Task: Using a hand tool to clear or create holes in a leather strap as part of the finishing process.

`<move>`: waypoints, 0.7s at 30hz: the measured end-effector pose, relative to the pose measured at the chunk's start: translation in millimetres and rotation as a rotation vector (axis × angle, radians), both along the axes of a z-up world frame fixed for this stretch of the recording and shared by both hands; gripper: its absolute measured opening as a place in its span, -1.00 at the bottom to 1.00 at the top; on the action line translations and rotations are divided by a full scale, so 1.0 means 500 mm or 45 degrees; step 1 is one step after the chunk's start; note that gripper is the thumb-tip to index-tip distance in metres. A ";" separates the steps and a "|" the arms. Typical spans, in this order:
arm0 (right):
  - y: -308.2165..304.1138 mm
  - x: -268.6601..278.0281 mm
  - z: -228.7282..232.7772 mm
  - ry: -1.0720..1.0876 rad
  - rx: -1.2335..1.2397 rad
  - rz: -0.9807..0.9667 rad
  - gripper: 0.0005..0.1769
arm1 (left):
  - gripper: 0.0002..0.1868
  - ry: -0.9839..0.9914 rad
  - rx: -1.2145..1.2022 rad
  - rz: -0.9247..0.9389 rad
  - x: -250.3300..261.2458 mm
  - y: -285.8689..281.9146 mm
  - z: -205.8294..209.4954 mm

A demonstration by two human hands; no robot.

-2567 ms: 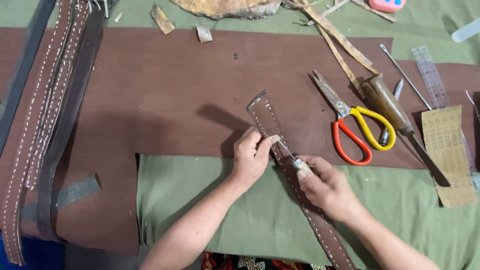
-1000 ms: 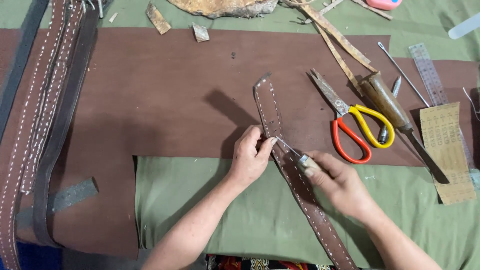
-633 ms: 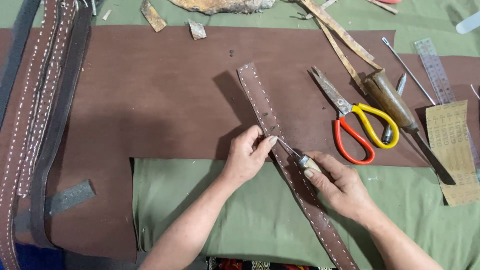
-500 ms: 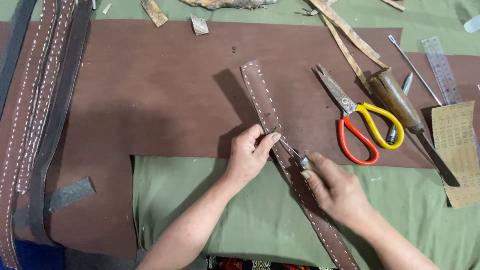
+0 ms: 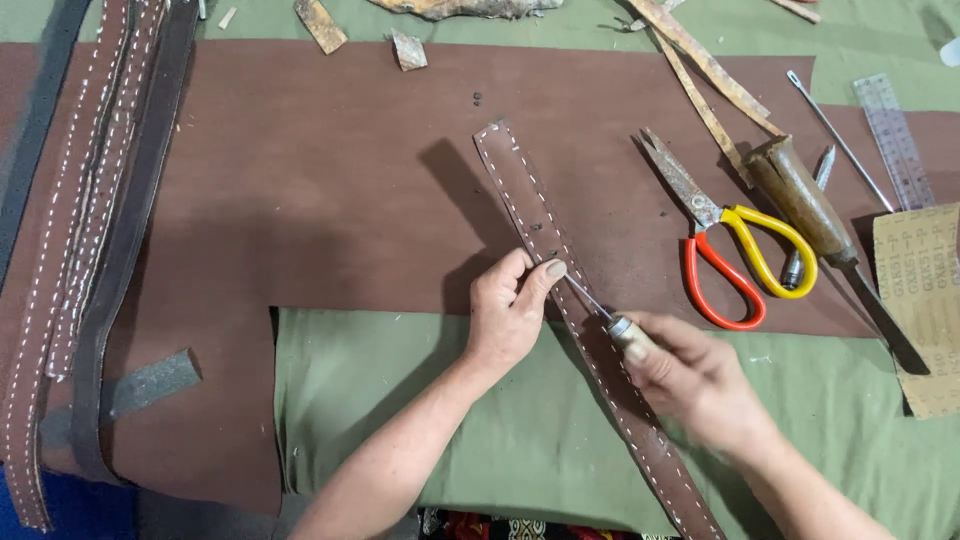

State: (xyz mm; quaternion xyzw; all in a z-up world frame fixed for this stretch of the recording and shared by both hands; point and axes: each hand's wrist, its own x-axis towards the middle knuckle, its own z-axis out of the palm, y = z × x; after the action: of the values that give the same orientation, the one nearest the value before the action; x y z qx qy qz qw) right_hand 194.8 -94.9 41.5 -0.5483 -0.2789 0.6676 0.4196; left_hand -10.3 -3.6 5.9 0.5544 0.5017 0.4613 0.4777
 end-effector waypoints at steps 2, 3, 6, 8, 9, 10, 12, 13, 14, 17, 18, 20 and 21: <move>0.010 0.011 -0.011 0.110 -0.115 -0.026 -0.58 | -0.56 -0.005 -0.043 -0.012 -0.003 0.003 0.000; 0.013 0.015 -0.017 0.225 -0.239 -0.046 -0.60 | -0.57 -0.006 -0.095 -0.018 -0.007 0.001 0.000; 0.005 0.004 0.011 -0.635 0.333 0.243 -0.58 | -0.58 -0.046 -0.093 -0.026 -0.007 0.001 0.001; -0.002 0.004 -0.003 -1.044 0.673 0.308 -0.54 | -0.57 0.016 0.048 0.006 -0.002 -0.001 -0.011; -0.005 0.004 -0.010 -1.450 1.019 0.360 -0.48 | -0.54 0.079 0.194 0.033 0.002 -0.001 -0.017; -0.003 0.004 -0.016 -1.449 1.022 0.360 -0.48 | -0.54 0.080 0.195 0.035 0.002 0.000 -0.019; -0.004 0.005 -0.029 -1.742 1.027 0.316 -0.52 | -0.57 0.124 0.230 0.030 0.003 -0.001 -0.022; -0.004 0.002 -0.032 -1.744 1.022 0.311 -0.52 | -0.57 0.124 0.230 0.024 -0.001 -0.001 -0.014; -0.002 -0.001 -0.035 -1.710 0.993 0.287 -0.51 | -0.61 0.140 0.165 -0.065 -0.004 -0.001 -0.006; -0.004 -0.008 -0.052 -1.684 0.957 0.279 -0.49 | -0.66 0.168 0.094 -0.172 -0.011 -0.002 0.004; -0.005 -0.010 -0.059 -1.693 0.958 0.298 -0.49 | -0.68 0.177 0.093 -0.184 -0.012 -0.002 0.004; -0.006 -0.013 -0.059 -1.672 0.918 0.321 -0.51 | -0.72 0.182 0.114 -0.163 -0.009 -0.003 -0.001; -0.006 -0.015 -0.059 -1.654 0.879 0.338 -0.53 | -0.75 0.187 0.140 -0.147 -0.006 -0.003 -0.004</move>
State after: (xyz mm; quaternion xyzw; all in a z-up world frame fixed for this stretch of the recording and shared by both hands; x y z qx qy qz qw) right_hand 187.3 -98.0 12.0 -0.6311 -0.7281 0.1289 0.2344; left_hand -13.5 -5.1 3.8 0.6400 0.4764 0.4181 0.4343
